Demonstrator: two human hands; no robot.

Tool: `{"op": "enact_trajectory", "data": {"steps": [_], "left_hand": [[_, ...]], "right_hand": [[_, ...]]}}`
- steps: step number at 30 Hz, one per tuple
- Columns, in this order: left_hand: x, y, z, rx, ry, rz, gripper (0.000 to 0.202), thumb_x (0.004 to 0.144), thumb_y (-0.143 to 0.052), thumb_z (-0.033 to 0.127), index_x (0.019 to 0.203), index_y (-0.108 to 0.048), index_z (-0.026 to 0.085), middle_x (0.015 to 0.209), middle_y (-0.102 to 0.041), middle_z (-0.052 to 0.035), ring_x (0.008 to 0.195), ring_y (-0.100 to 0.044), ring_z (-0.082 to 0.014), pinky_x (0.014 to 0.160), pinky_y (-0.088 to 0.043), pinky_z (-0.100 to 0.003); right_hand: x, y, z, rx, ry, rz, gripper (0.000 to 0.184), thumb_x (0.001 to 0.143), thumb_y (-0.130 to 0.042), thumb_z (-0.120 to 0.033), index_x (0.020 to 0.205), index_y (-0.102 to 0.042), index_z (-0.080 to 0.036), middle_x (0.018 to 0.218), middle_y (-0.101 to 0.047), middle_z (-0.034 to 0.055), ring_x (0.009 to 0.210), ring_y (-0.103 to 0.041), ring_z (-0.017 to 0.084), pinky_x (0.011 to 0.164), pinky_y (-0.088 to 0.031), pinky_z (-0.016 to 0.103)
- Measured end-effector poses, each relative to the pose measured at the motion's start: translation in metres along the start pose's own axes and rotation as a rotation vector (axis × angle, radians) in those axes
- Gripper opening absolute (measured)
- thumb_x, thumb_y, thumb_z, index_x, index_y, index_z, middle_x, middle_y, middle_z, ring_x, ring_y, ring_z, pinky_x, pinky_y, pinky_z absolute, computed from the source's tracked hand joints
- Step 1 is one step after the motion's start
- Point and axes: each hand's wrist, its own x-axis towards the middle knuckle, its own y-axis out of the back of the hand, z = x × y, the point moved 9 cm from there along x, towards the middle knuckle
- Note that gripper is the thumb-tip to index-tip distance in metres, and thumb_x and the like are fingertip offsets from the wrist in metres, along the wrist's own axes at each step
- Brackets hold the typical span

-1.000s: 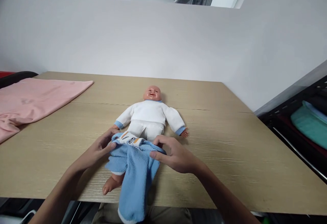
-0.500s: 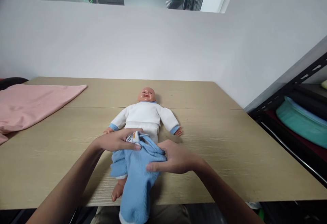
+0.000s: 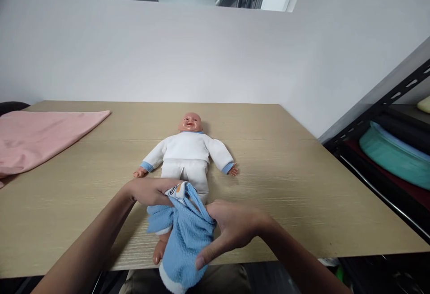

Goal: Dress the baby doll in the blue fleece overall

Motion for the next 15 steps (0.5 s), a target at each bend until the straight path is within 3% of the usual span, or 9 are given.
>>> {"op": "enact_trajectory", "data": {"steps": [3,6,9,11,13,15], "left_hand": [[-0.002,0.003,-0.003,0.014,0.044,0.046,0.05,0.095,-0.076,0.04,0.138,-0.065,0.017,0.133,-0.076,-0.0097,0.121,-0.071,-0.0294,0.105,-0.057,-0.038],[-0.004,-0.009,-0.002,-0.095,0.051,-0.077,0.066,0.08,-0.091,0.05,0.134,-0.071,0.018,0.128,-0.079,-0.0087,0.117,-0.074,-0.0327,0.101,-0.062,-0.039],[-0.002,-0.012,-0.006,-0.094,0.089,-0.109,0.064,0.071,-0.098,0.053,0.12,-0.078,0.018,0.12,-0.082,-0.008,0.111,-0.077,-0.0332,0.097,-0.064,-0.038],[0.0,-0.01,-0.009,-0.078,0.085,-0.094,0.056,0.078,-0.093,0.053,0.119,-0.079,0.017,0.123,-0.082,-0.0089,0.116,-0.076,-0.0329,0.103,-0.061,-0.039],[0.001,-0.01,-0.009,-0.119,0.022,-0.106,0.051,0.089,-0.085,0.052,0.123,-0.078,0.016,0.129,-0.08,-0.0099,0.125,-0.073,-0.032,0.112,-0.056,-0.039],[0.001,-0.01,-0.008,-0.174,-0.051,-0.127,0.045,0.097,-0.077,0.05,0.124,-0.078,0.015,0.129,-0.08,-0.0096,0.128,-0.071,-0.0297,0.117,-0.051,-0.038]], "right_hand": [[-0.002,0.0,-0.002,0.011,0.014,0.036,0.035,0.094,-0.079,-0.046,0.117,-0.077,-0.02,0.115,-0.079,0.0044,0.107,-0.072,0.024,0.101,-0.056,0.035],[-0.004,0.003,0.002,0.178,0.022,0.105,0.049,0.103,-0.068,-0.049,0.143,-0.065,-0.021,0.133,-0.074,0.0083,0.127,-0.066,0.026,0.115,-0.05,0.042],[-0.004,-0.002,0.01,0.398,-0.004,0.091,0.062,0.103,-0.068,-0.05,0.158,-0.051,-0.026,0.146,-0.068,0.0093,0.134,-0.062,0.026,0.117,-0.048,0.044],[-0.003,-0.011,0.014,0.466,-0.034,0.031,0.063,0.095,-0.078,-0.051,0.149,-0.059,-0.025,0.134,-0.072,0.0079,0.118,-0.067,0.024,0.105,-0.054,0.039],[0.0,-0.021,0.016,0.464,-0.067,-0.056,0.053,0.084,-0.089,-0.051,0.124,-0.072,-0.02,0.108,-0.074,0.003,0.095,-0.067,0.02,0.089,-0.056,0.033],[0.003,-0.026,0.017,0.437,-0.076,-0.086,0.042,0.082,-0.091,-0.052,0.1,-0.075,-0.017,0.087,-0.067,-0.0015,0.08,-0.059,0.015,0.08,-0.052,0.028]]}}
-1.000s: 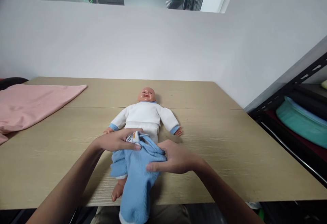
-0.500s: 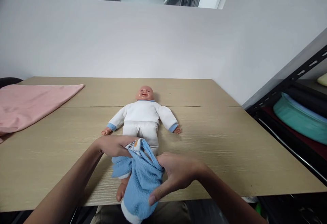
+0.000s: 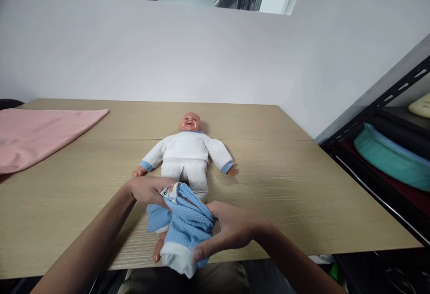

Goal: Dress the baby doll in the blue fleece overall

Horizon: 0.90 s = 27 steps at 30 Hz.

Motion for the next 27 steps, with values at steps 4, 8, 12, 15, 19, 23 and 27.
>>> {"op": "enact_trajectory", "data": {"steps": [4,8,12,15,19,23,27], "left_hand": [[-0.004,0.006,-0.007,-0.014,-0.001,0.048,0.039,0.1,-0.073,0.049,0.12,-0.078,0.016,0.12,-0.081,-0.0078,0.115,-0.074,-0.0258,0.112,-0.054,-0.036],[-0.01,0.017,-0.015,-0.074,0.062,0.209,0.056,0.088,-0.079,0.067,0.113,-0.077,0.017,0.111,-0.08,-0.0075,0.101,-0.072,-0.0264,0.096,-0.06,-0.036],[-0.004,0.011,-0.012,-0.176,0.061,0.199,0.077,0.068,-0.085,0.082,0.107,-0.077,0.016,0.101,-0.079,-0.0085,0.096,-0.072,-0.029,0.091,-0.061,-0.039],[0.001,0.006,-0.006,-0.081,0.136,0.215,0.061,0.07,-0.091,0.066,0.107,-0.076,0.018,0.095,-0.077,-0.0043,0.089,-0.07,-0.0253,0.087,-0.059,-0.036],[0.0,0.011,0.006,0.115,0.241,0.397,0.028,0.086,-0.075,0.043,0.099,-0.073,0.019,0.088,-0.073,-0.0003,0.082,-0.065,-0.0196,0.076,-0.053,-0.029],[0.002,0.003,0.015,0.273,0.274,0.521,0.028,0.084,-0.067,0.026,0.112,-0.069,0.021,0.098,-0.075,0.0001,0.088,-0.067,-0.0214,0.077,-0.051,-0.03],[0.003,-0.005,0.015,0.617,0.45,0.605,0.022,0.083,-0.068,0.03,0.104,-0.068,0.022,0.091,-0.075,-0.0041,0.082,-0.07,-0.0273,0.071,-0.046,-0.034]], "right_hand": [[0.007,0.004,-0.002,0.083,0.099,0.088,0.042,0.094,-0.077,-0.059,0.095,-0.071,-0.018,0.084,-0.061,-0.0027,0.075,-0.052,0.013,0.079,-0.05,0.027],[0.007,0.018,0.01,0.147,0.135,0.33,0.045,0.098,-0.07,-0.064,0.103,-0.072,-0.019,0.093,-0.066,0.0004,0.087,-0.059,0.016,0.092,-0.051,0.031],[0.003,0.024,0.021,0.2,0.059,0.523,0.056,0.093,-0.071,-0.073,0.107,-0.073,-0.019,0.099,-0.072,0.0048,0.093,-0.065,0.022,0.092,-0.054,0.036],[0.006,0.013,0.008,0.139,0.067,0.481,0.062,0.087,-0.08,-0.067,0.127,-0.07,-0.021,0.118,-0.076,0.0085,0.108,-0.07,0.027,0.1,-0.056,0.04],[-0.009,0.025,-0.004,-0.092,0.041,0.762,0.053,0.094,-0.075,-0.047,0.139,-0.063,-0.023,0.135,-0.074,0.0103,0.123,-0.068,0.03,0.107,-0.053,0.043],[-0.029,0.033,-0.007,-0.461,-0.087,1.005,0.029,0.09,-0.065,-0.032,0.117,-0.065,-0.024,0.106,-0.077,0.0067,0.096,-0.071,0.028,0.084,-0.052,0.039],[-0.031,0.029,-0.004,-0.735,-0.239,0.945,0.01,0.087,-0.06,-0.025,0.097,-0.058,-0.025,0.079,-0.067,-0.0002,0.075,-0.063,0.023,0.07,-0.038,0.035]]}}
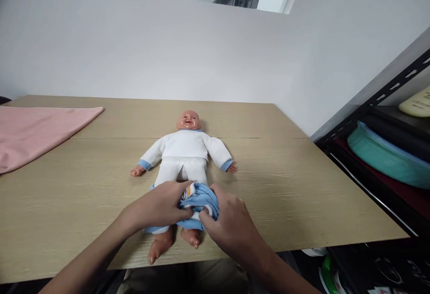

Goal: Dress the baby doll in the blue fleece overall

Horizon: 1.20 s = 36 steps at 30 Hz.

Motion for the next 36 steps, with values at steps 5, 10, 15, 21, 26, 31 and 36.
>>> {"op": "enact_trajectory", "data": {"steps": [5,10,15,21,26,31,36], "left_hand": [[-0.001,-0.012,0.007,0.158,-0.013,-0.032,0.025,0.088,-0.067,0.034,0.109,-0.067,0.02,0.1,-0.078,-0.0115,0.093,-0.074,-0.0355,0.077,-0.052,-0.04],[-0.001,-0.016,0.008,0.113,-0.085,-0.034,0.045,0.082,-0.073,0.027,0.126,-0.063,0.02,0.127,-0.072,-0.0141,0.116,-0.07,-0.0369,0.097,-0.054,-0.046],[0.003,-0.025,0.005,0.13,-0.083,-0.016,0.05,0.081,-0.069,0.023,0.131,-0.057,0.022,0.128,-0.072,-0.0117,0.118,-0.07,-0.0352,0.098,-0.053,-0.045],[0.009,-0.037,0.001,0.163,-0.041,-0.009,0.045,0.081,-0.064,0.026,0.124,-0.05,0.02,0.109,-0.073,-0.0116,0.103,-0.07,-0.0357,0.083,-0.049,-0.042],[0.009,-0.037,-0.001,-0.063,-0.063,-0.02,0.049,0.081,-0.068,0.025,0.124,-0.044,0.022,0.104,-0.067,-0.0052,0.095,-0.066,-0.028,0.081,-0.047,-0.038],[0.007,-0.029,-0.008,-0.31,-0.058,-0.069,0.056,0.081,-0.077,0.027,0.126,-0.045,0.023,0.114,-0.062,-0.0039,0.102,-0.062,-0.0241,0.085,-0.049,-0.035],[0.006,-0.028,-0.011,-0.569,-0.084,-0.157,0.052,0.083,-0.077,0.027,0.124,-0.044,0.023,0.118,-0.059,-0.0026,0.096,-0.06,-0.0182,0.083,-0.05,-0.032]], "right_hand": [[0.0,-0.006,0.001,0.088,0.045,-0.105,0.017,0.088,-0.056,-0.02,0.104,-0.061,-0.022,0.101,-0.072,0.0056,0.087,-0.066,0.025,0.076,-0.042,0.035],[-0.011,-0.028,0.001,0.266,0.05,-0.323,0.025,0.088,-0.057,-0.019,0.111,-0.067,-0.025,0.097,-0.077,0.0014,0.085,-0.069,0.024,0.076,-0.048,0.034],[-0.025,-0.019,0.013,-0.08,0.033,0.02,0.029,0.083,-0.06,-0.018,0.11,-0.069,-0.022,0.101,-0.074,0.0103,0.093,-0.068,0.034,0.082,-0.051,0.046],[-0.051,-0.022,0.026,-0.075,0.04,0.391,0.038,0.079,-0.06,-0.014,0.114,-0.065,-0.026,0.125,-0.067,0.0123,0.104,-0.068,0.034,0.085,-0.056,0.047],[-0.052,-0.04,0.044,0.338,-0.053,0.328,0.038,0.078,-0.055,-0.016,0.115,-0.06,-0.025,0.115,-0.071,0.0072,0.104,-0.071,0.027,0.088,-0.058,0.039],[-0.045,-0.052,0.045,0.541,-0.017,0.295,0.038,0.072,-0.059,-0.013,0.109,-0.06,-0.024,0.118,-0.067,0.007,0.108,-0.069,0.025,0.093,-0.057,0.036],[-0.044,-0.05,0.033,0.475,0.106,0.379,0.038,0.075,-0.064,-0.007,0.109,-0.06,-0.025,0.125,-0.058,0.0078,0.117,-0.065,0.026,0.098,-0.056,0.036]]}}
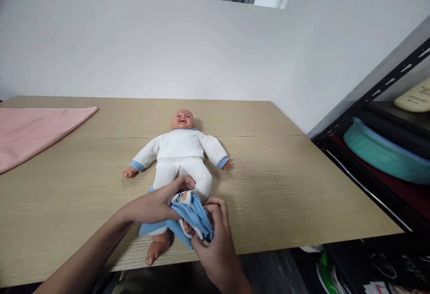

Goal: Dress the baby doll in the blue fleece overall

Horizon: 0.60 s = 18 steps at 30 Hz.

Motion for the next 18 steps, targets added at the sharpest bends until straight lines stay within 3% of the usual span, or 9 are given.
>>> {"op": "enact_trajectory", "data": {"steps": [4,7,12,18], "left_hand": [[0.0,0.001,0.0,-0.145,-0.059,-0.042,0.058,0.08,-0.078,0.022,0.127,-0.043,0.023,0.121,-0.056,-0.0046,0.106,-0.059,-0.0202,0.087,-0.05,-0.032],[0.0,0.003,-0.001,-0.157,-0.089,-0.043,0.062,0.076,-0.076,0.016,0.129,-0.045,0.023,0.124,-0.055,-0.0052,0.111,-0.058,-0.0212,0.088,-0.05,-0.032],[-0.002,0.009,-0.002,-0.093,-0.096,-0.027,0.067,0.07,-0.082,0.015,0.129,-0.051,0.023,0.115,-0.057,-0.0006,0.098,-0.057,-0.0181,0.084,-0.047,-0.03],[-0.005,0.015,-0.001,-0.034,-0.089,-0.012,0.05,0.071,-0.089,0.018,0.112,-0.061,0.02,0.095,-0.056,0.0045,0.084,-0.05,-0.0135,0.073,-0.042,-0.024]], "right_hand": [[0.002,0.004,-0.009,-0.03,0.083,0.019,0.034,0.083,-0.071,-0.012,0.112,-0.06,-0.025,0.126,-0.056,0.0083,0.12,-0.064,0.026,0.1,-0.055,0.036],[0.005,0.008,-0.008,0.001,0.11,0.033,0.034,0.086,-0.066,-0.009,0.114,-0.059,-0.026,0.124,-0.057,0.0076,0.119,-0.064,0.025,0.101,-0.055,0.036],[0.016,0.014,-0.003,0.079,0.147,-0.018,0.058,0.084,-0.061,-0.001,0.134,-0.055,-0.029,0.126,-0.059,0.0062,0.119,-0.066,0.022,0.1,-0.058,0.035],[0.027,0.021,-0.009,0.117,0.274,-0.076,0.062,0.083,-0.067,-0.001,0.135,-0.061,-0.033,0.139,-0.057,0.0085,0.132,-0.062,0.024,0.092,-0.062,0.029]]}}
